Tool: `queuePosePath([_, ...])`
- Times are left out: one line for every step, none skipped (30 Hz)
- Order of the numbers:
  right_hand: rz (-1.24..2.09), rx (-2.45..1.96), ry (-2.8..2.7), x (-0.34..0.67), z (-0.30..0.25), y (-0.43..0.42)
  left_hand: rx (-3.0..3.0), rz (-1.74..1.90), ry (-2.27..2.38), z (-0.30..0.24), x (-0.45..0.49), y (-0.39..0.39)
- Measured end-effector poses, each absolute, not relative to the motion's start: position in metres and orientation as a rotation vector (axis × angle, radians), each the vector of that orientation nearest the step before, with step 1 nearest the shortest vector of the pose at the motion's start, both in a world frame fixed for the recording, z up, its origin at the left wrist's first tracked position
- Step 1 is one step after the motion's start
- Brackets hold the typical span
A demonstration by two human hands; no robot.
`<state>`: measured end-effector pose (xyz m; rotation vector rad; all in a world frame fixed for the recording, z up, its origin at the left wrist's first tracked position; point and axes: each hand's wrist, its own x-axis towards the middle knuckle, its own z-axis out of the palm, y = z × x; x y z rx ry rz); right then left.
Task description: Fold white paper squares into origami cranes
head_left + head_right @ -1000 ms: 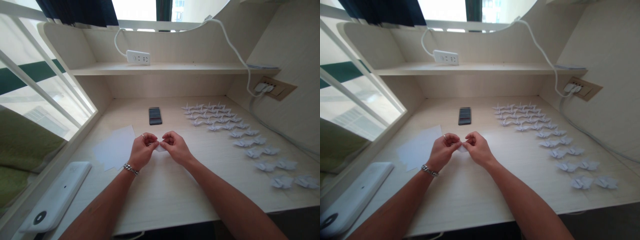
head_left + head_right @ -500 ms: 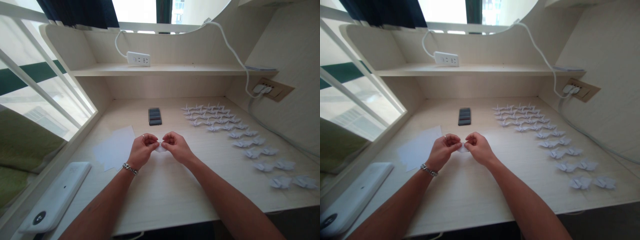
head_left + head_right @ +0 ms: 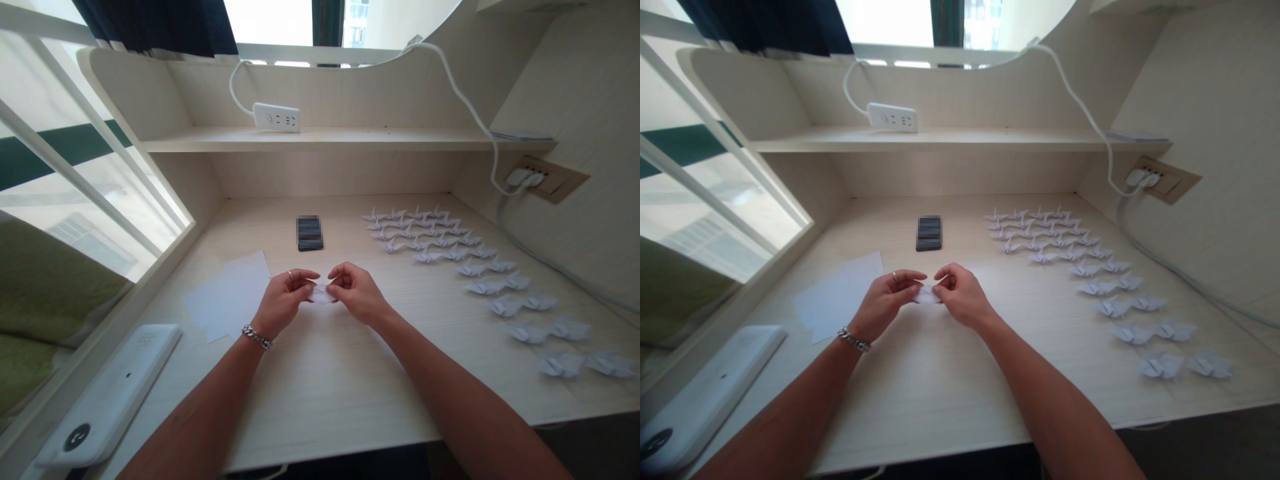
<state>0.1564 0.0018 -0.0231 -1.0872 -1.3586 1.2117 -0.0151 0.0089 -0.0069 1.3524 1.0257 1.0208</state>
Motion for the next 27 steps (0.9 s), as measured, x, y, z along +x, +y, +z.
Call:
queuePosePath([1.195,-1.092,-1.377,0.157,-0.023,0.002,1.386,1.008,1.036,-0.008,-0.015,0.009])
queuePosePath([1.178,-1.097,-1.397,0.157,-0.023,0.002,1.419,0.997,1.05,-0.009,-0.014,0.009])
queuePosePath([1.163,-1.102,-1.417,0.157,-0.023,0.001,1.449,0.988,1.065,-0.01,-0.014,0.01])
queuePosePath([1.155,-1.105,-1.432,0.157,-0.023,0.001,1.47,0.987,1.079,-0.01,-0.013,0.01])
queuePosePath([1.155,-1.108,-1.44,0.157,-0.023,0.001,1.481,0.992,1.093,-0.011,-0.013,0.01])
queuePosePath([1.164,-1.107,-1.443,0.157,-0.023,0.001,1.485,1.003,1.107,-0.012,-0.013,0.01])
queuePosePath([1.178,-1.104,-1.443,0.157,-0.023,0.001,1.485,1.011,1.117,-0.012,-0.013,0.01])
queuePosePath([1.191,-1.1,-1.445,0.157,-0.022,0.001,1.486,1.015,1.124,-0.012,-0.012,0.011])
queuePosePath([1.197,-1.1,-1.452,0.158,-0.022,0.001,1.49,1.012,1.129,-0.012,-0.012,0.011])
queuePosePath([1.192,-1.105,-1.467,0.158,-0.022,0.001,1.497,1.004,1.134,-0.013,-0.012,0.011])
queuePosePath([1.176,-1.114,-1.488,0.158,-0.022,0.0,1.506,0.994,1.136,-0.013,-0.012,0.01])
queuePosePath([1.155,-1.123,-1.512,0.157,-0.023,0.0,1.515,0.981,1.135,-0.013,-0.012,0.01])
queuePosePath([1.137,-1.13,-1.533,0.157,-0.023,-0.001,1.52,0.97,1.131,-0.014,-0.012,0.01])
queuePosePath([1.126,-1.132,-1.552,0.157,-0.023,-0.002,1.521,0.96,1.124,-0.014,-0.012,0.01])
queuePosePath([1.122,-1.133,-1.567,0.157,-0.023,-0.002,1.519,0.952,1.117,-0.014,-0.012,0.01])
queuePosePath([1.121,-1.133,-1.579,0.157,-0.023,-0.002,1.512,0.945,1.112,-0.014,-0.012,0.01])
queuePosePath([1.12,-1.136,-1.587,0.157,-0.022,-0.002,1.501,0.939,1.108,-0.014,-0.012,0.01])
queuePosePath([1.116,-1.138,-1.588,0.157,-0.022,-0.002,1.486,0.935,1.105,-0.013,-0.013,0.01])
queuePosePath([1.111,-1.139,-1.586,0.158,-0.022,-0.001,1.47,0.932,1.103,-0.012,-0.013,0.01])
queuePosePath([1.106,-1.135,-1.58,0.159,-0.021,-0.001,1.454,0.93,1.098,-0.011,-0.014,0.011])
queuePosePath([1.103,-1.129,-1.572,0.16,-0.021,0.0,1.442,0.927,1.093,-0.009,-0.015,0.011])
queuePosePath([1.102,-1.124,-1.563,0.161,-0.021,0.001,1.439,0.925,1.087,-0.008,-0.016,0.011])
queuePosePath([1.1,-1.121,-1.556,0.162,-0.021,0.001,1.443,0.923,1.085,-0.006,-0.016,0.01])
queuePosePath([1.098,-1.121,-1.55,0.162,-0.021,0.001,1.454,0.922,1.086,-0.005,-0.016,0.01])
queuePosePath([1.094,-1.124,-1.544,0.162,-0.021,0.002,1.466,0.921,1.089,-0.004,-0.016,0.01])
queuePosePath([1.092,-1.126,-1.54,0.162,-0.021,0.001,1.478,0.922,1.094,-0.004,-0.016,0.01])
queuePosePath([1.091,-1.128,-1.538,0.162,-0.021,0.001,1.487,0.925,1.101,-0.004,-0.015,0.01])
